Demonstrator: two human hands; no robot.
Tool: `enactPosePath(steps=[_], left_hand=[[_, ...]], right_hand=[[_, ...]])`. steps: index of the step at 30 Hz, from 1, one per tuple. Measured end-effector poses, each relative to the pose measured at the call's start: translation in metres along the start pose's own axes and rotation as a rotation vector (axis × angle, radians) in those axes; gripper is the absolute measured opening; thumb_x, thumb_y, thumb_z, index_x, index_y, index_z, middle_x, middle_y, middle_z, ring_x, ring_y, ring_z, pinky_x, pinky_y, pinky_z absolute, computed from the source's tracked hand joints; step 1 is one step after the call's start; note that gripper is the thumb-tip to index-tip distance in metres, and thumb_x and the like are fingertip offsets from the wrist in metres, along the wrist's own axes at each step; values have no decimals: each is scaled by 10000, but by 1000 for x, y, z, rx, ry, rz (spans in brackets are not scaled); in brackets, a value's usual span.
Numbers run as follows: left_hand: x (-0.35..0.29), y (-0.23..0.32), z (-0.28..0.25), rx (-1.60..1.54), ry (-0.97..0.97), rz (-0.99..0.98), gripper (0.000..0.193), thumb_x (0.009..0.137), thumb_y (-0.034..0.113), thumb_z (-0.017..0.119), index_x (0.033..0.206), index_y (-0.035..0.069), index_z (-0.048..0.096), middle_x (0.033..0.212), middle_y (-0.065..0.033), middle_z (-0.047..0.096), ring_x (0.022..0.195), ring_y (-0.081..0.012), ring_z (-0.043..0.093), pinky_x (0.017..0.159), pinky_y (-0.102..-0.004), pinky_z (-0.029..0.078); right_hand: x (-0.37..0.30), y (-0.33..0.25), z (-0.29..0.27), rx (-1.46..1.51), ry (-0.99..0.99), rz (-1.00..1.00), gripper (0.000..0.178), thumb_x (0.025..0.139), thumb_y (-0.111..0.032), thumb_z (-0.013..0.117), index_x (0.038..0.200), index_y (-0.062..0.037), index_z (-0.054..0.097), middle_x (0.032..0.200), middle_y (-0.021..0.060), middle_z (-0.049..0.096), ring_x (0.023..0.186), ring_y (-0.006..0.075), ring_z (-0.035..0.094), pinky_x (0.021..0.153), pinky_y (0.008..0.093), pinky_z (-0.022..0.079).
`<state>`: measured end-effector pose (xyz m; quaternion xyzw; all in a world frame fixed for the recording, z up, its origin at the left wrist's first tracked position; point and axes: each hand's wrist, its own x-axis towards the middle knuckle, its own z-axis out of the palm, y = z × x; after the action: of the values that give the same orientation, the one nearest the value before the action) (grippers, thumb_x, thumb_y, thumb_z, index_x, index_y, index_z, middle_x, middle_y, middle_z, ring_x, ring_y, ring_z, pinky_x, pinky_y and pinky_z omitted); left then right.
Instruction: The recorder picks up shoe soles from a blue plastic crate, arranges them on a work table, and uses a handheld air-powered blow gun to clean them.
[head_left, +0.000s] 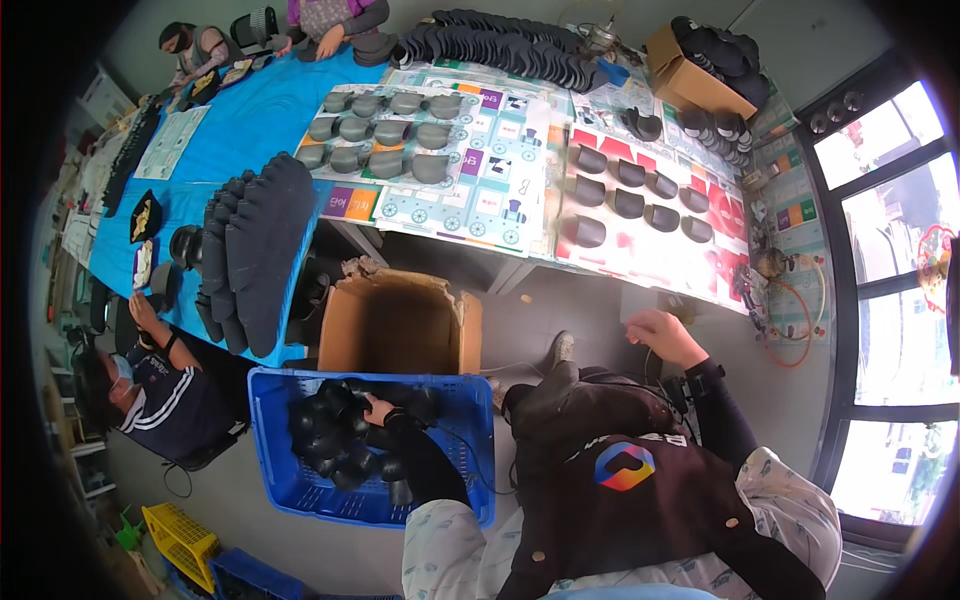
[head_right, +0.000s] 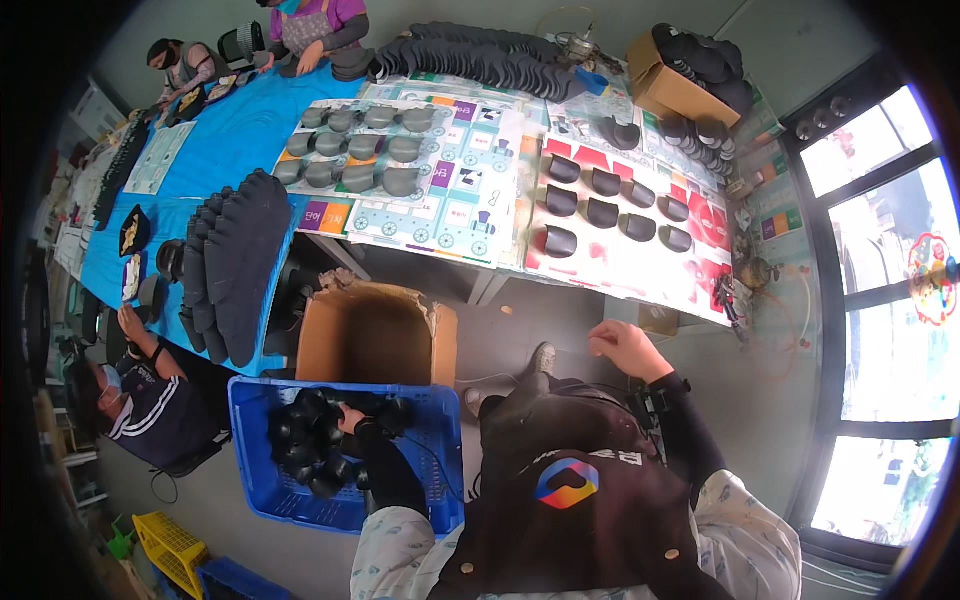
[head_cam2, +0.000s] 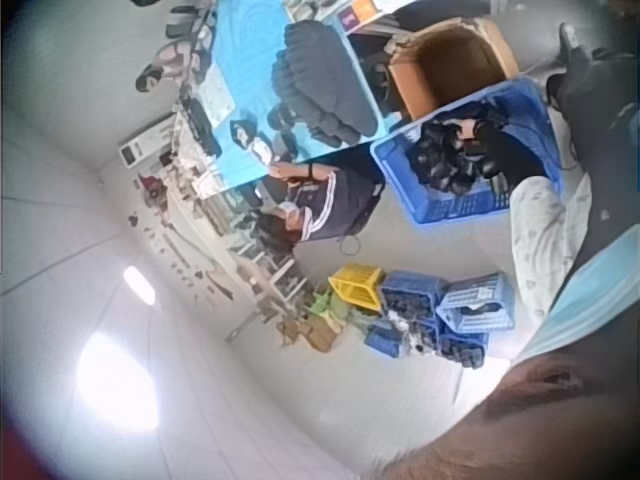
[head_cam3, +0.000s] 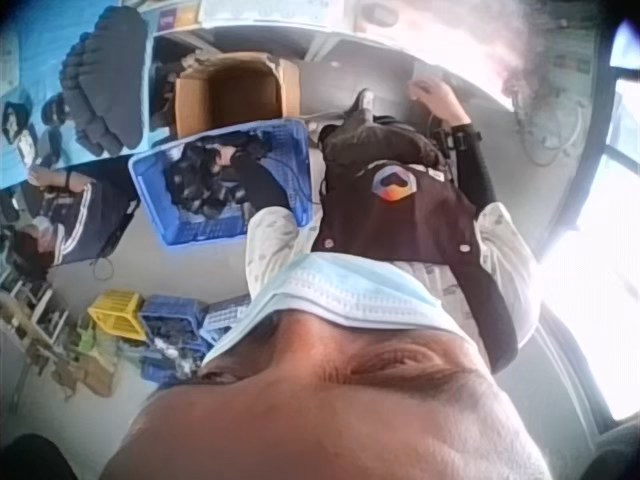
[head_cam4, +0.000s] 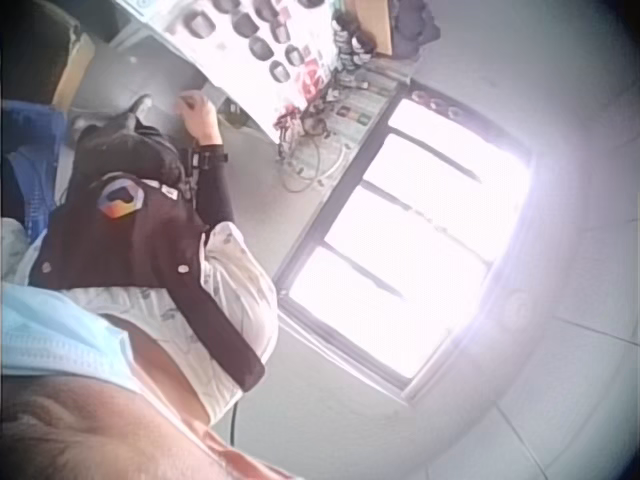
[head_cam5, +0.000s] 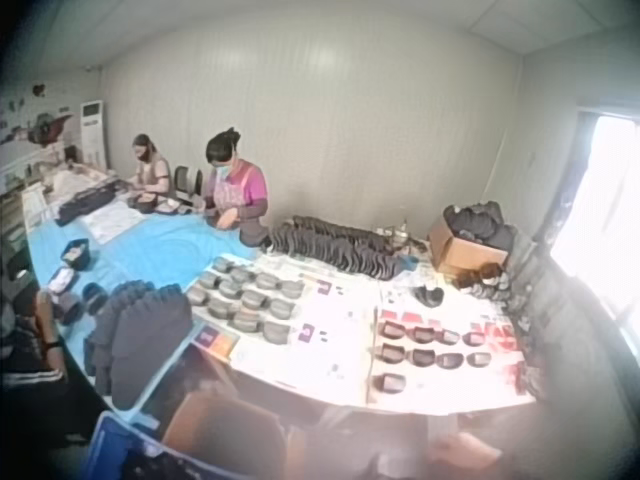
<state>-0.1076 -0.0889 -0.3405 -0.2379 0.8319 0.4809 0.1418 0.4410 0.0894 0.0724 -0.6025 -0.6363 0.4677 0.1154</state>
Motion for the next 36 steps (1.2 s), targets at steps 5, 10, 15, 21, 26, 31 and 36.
enactPosePath(steps=[5,10,15,21,26,31,36], left_hand=[[-19,15,6,-60,-286,-29,885,940,547,668,1474,-96,378,1471,-277,493,1302,-417,532,1069,-433,465],[11,-5,-15,303,-72,193,815,970,546,606,1378,-149,484,1377,-349,548,1256,-463,556,1075,-449,451],[-17,-23,-81,403,-15,376,722,975,479,620,1309,-156,544,1311,-345,588,1217,-463,571,1056,-459,444],[-66,-8,-179,-187,-461,175,661,981,483,610,1343,-65,532,1217,-235,651,1054,-346,659,873,-464,564],[-228,83,-207,-429,-1402,-429,411,992,336,553,1279,41,571,999,-151,697,734,-265,690,635,-364,601],[-375,128,-143,176,-1992,-154,382,1031,357,498,1128,4,608,889,-116,689,687,-197,668,567,-293,536],[-445,125,-94,236,-2240,-486,355,1047,358,508,1098,16,591,825,-117,670,668,-215,673,560,-313,556]], right_hand=[[-24,17,-8,4,63,6,182,940,-132,658,1024,29,669,820,66,708,775,146,680,764,280,531],[-30,12,-11,-81,23,-7,179,924,-138,649,1007,19,674,804,60,707,769,145,679,761,281,528],[-36,4,-18,-114,23,-43,178,914,-132,636,997,20,677,817,65,718,770,148,685,750,283,526],[-27,14,-27,-42,-5,-82,176,907,-83,678,1055,12,665,857,53,705,803,140,677,754,314,554],[-18,-18,-7,-2,-208,-329,393,845,-172,760,1205,-52,659,1064,115,726,945,229,711,850,328,561],[-19,-64,4,-126,-234,-756,747,786,-244,823,1450,-116,507,1429,137,569,1282,313,556,1062,437,463],[-4,-13,-13,40,-316,-712,262,764,-214,825,996,-96,789,1418,82,601,1356,320,498,1136,445,403]])
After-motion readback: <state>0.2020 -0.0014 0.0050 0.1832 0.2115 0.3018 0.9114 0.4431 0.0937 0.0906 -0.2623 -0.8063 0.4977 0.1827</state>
